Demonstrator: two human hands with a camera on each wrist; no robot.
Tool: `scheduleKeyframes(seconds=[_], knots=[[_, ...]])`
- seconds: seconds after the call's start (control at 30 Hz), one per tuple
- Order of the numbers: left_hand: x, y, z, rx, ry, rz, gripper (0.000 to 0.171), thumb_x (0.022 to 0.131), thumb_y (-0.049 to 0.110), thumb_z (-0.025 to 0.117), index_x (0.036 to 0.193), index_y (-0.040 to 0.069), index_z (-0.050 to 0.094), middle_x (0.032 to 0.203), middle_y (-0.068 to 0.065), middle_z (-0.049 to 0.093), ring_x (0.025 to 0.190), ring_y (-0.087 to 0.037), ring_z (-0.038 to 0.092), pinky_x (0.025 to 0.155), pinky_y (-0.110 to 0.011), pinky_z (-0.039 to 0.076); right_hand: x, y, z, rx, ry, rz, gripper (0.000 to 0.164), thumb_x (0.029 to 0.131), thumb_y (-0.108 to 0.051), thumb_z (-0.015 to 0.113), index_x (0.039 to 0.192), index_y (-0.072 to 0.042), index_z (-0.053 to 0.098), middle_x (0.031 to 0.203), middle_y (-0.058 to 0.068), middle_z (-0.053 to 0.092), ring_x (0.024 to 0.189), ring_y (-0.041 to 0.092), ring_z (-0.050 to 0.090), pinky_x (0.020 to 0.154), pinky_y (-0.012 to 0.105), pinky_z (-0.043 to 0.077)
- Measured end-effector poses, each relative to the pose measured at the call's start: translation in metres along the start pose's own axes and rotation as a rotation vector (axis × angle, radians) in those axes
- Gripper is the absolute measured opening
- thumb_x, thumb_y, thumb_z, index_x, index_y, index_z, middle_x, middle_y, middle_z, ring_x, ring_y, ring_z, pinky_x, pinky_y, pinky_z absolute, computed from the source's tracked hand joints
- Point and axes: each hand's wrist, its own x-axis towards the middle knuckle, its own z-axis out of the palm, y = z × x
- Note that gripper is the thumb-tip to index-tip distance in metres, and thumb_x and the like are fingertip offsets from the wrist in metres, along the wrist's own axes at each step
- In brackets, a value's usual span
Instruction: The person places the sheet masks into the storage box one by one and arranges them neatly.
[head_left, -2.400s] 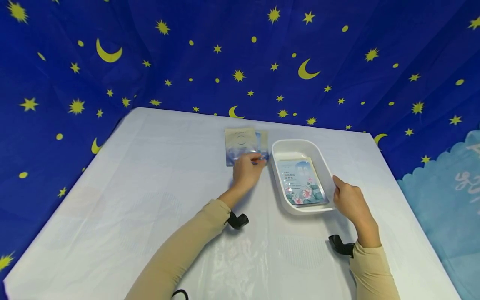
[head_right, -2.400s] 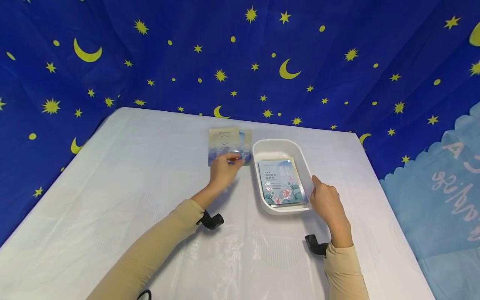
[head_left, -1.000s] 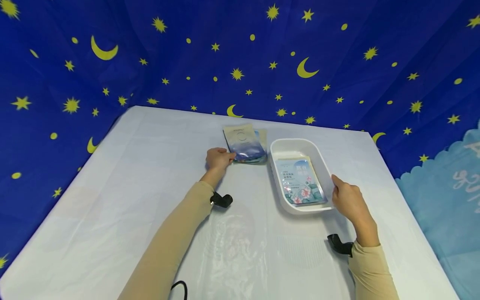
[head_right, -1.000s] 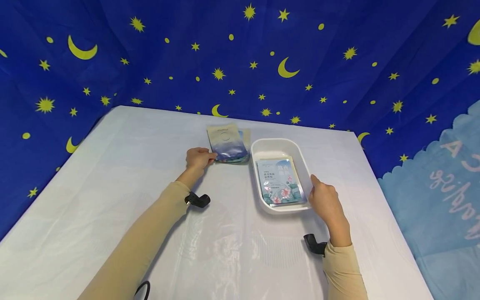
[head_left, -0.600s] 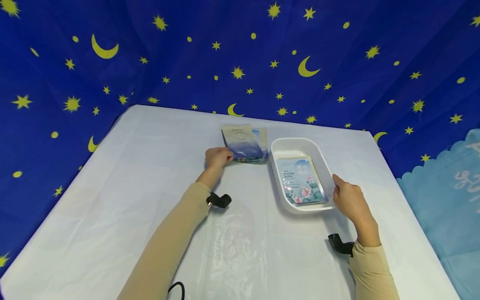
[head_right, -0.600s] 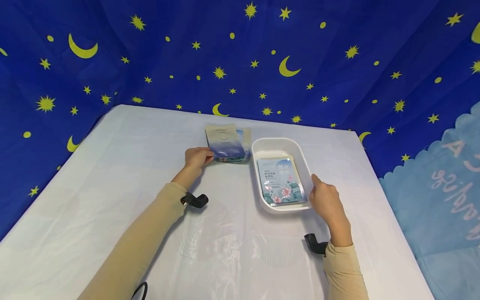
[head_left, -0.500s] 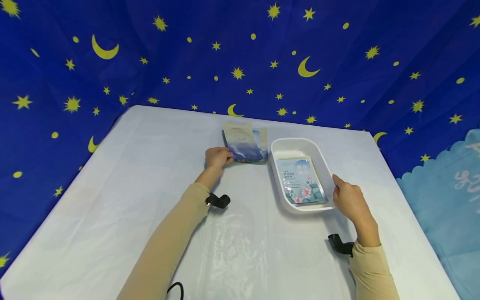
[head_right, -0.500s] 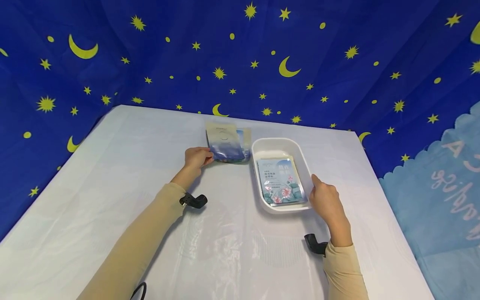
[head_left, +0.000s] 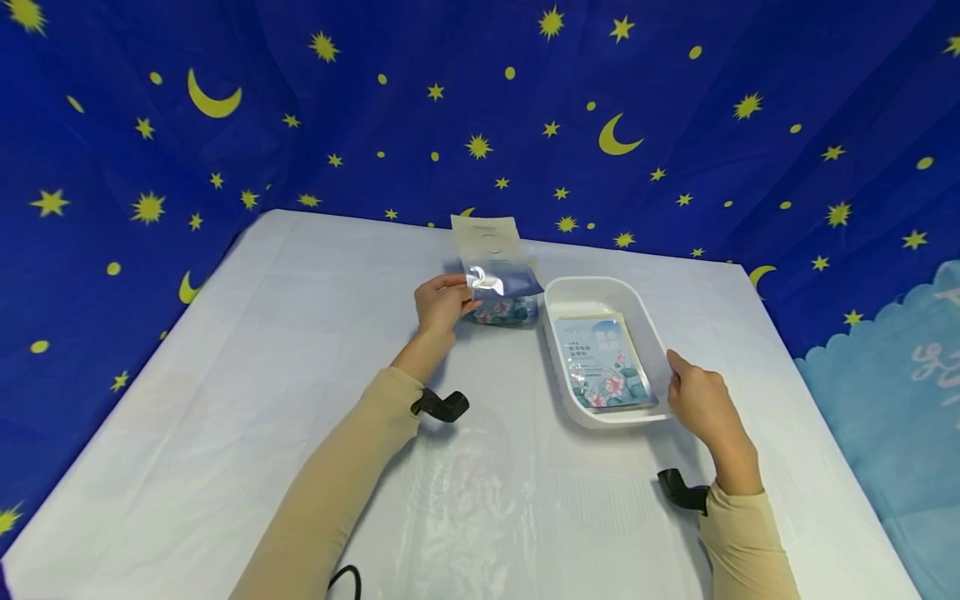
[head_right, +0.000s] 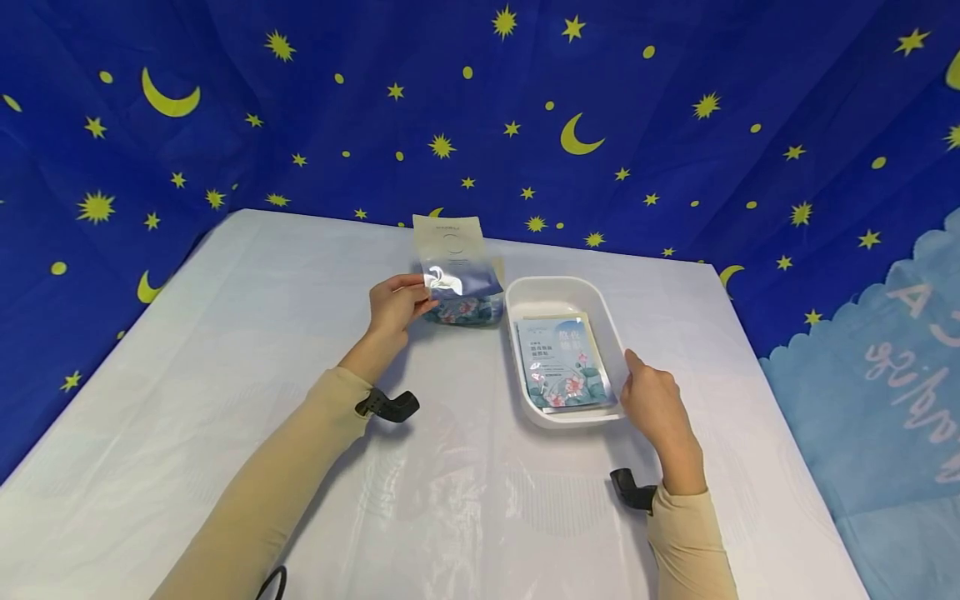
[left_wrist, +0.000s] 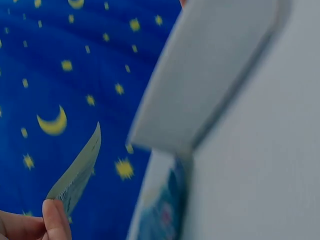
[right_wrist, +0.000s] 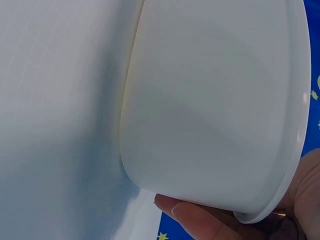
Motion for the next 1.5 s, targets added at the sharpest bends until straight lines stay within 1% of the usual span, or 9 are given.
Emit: scheduleKeyframes(seconds=[0.23,0.37,0.5,0.7,0.97,1.07,1.13,1.3,1.5], knots=[[-0.039,0.004,0.030,0.021,-0.168,0.027,0.021,0.085,-0.013,0.060,0.106,-0.012,0.064,0.083,-0.006,0.065,0.063,-0.008,0.063,0.067,-0.022,0.060,-0.001,0.002,0.001,0.008,0.009,-0.007,0.043,0.090,0.004,0.046,0.132,0.016,0.049,0.117,0.040,0.057,0.096,0.054,0.062,0.072,0.059,0.052],[-0.061,-0.007,0.045,0.076,-0.246,0.033,0.023,0.084,-0.016,0.060,0.106,-0.011,0.063,0.082,-0.006,0.063,0.064,-0.009,0.062,0.069,-0.027,0.061,0.000,0.002,0.001,0.010,0.010,-0.012,0.043,0.091,0.004,0.046,0.132,0.016,0.050,0.117,0.040,0.057,0.098,0.054,0.062,0.074,0.060,0.052],[-0.077,-0.024,0.057,0.159,-0.312,0.041,0.022,0.085,-0.014,0.060,0.106,-0.011,0.064,0.089,-0.017,0.067,0.067,-0.011,0.062,0.069,-0.029,0.062,0.000,0.003,0.000,0.009,0.010,-0.015,0.043,0.091,0.003,0.045,0.132,0.016,0.050,0.118,0.040,0.057,0.100,0.055,0.061,0.077,0.061,0.052],[-0.091,-0.045,0.067,0.231,-0.351,0.035,0.018,0.087,-0.012,0.062,0.105,-0.011,0.065,0.099,-0.025,0.067,0.079,-0.025,0.068,0.067,-0.029,0.062,0.000,0.004,0.000,0.010,0.024,-0.033,0.043,0.090,0.003,0.045,0.131,0.016,0.050,0.116,0.040,0.058,0.098,0.056,0.061,0.077,0.062,0.051],[-0.092,-0.051,0.070,0.316,-0.385,0.055,0.020,0.088,-0.006,0.064,0.108,-0.010,0.067,0.098,-0.022,0.069,0.085,-0.029,0.071,0.067,-0.028,0.061,0.000,0.004,-0.001,0.008,0.019,-0.038,0.044,0.089,0.004,0.045,0.131,0.017,0.049,0.112,0.041,0.058,0.081,0.047,0.065,0.067,0.058,0.052],[-0.092,-0.048,0.068,0.449,-0.429,0.097,0.023,0.090,0.000,0.065,0.112,-0.006,0.068,0.096,-0.017,0.070,0.077,-0.026,0.071,0.064,-0.026,0.060,0.000,0.004,-0.001,0.011,0.027,-0.047,0.043,0.089,0.005,0.046,0.131,0.017,0.050,0.109,0.041,0.059,0.071,0.042,0.062,0.063,0.056,0.051],[-0.091,-0.046,0.065,0.588,-0.450,0.153,0.025,0.091,0.006,0.066,0.115,-0.001,0.070,0.092,-0.011,0.071,0.071,-0.019,0.068,0.062,-0.022,0.056,0.000,0.004,-0.001,0.012,0.033,-0.053,0.043,0.089,0.005,0.046,0.130,0.017,0.050,0.108,0.041,0.060,0.070,0.041,0.062,0.062,0.056,0.051],[-0.087,-0.045,0.061,0.933,-0.454,0.300,0.031,0.094,0.020,0.065,0.123,0.010,0.069,0.084,-0.005,0.067,0.063,-0.007,0.048,0.052,-0.018,0.035,-0.001,0.004,-0.001,0.009,0.040,-0.063,0.043,0.089,0.005,0.046,0.130,0.018,0.050,0.108,0.042,0.060,0.070,0.043,0.063,0.063,0.057,0.051],[-0.082,-0.046,0.062,1.259,-0.451,0.399,0.043,0.098,0.035,0.057,0.138,0.018,0.057,0.113,-0.011,0.062,0.074,-0.015,0.053,0.050,-0.022,0.038,-0.001,0.004,-0.001,0.009,0.048,-0.067,0.043,0.088,0.005,0.045,0.130,0.018,0.051,0.108,0.042,0.060,0.070,0.043,0.062,0.062,0.057,0.050]])
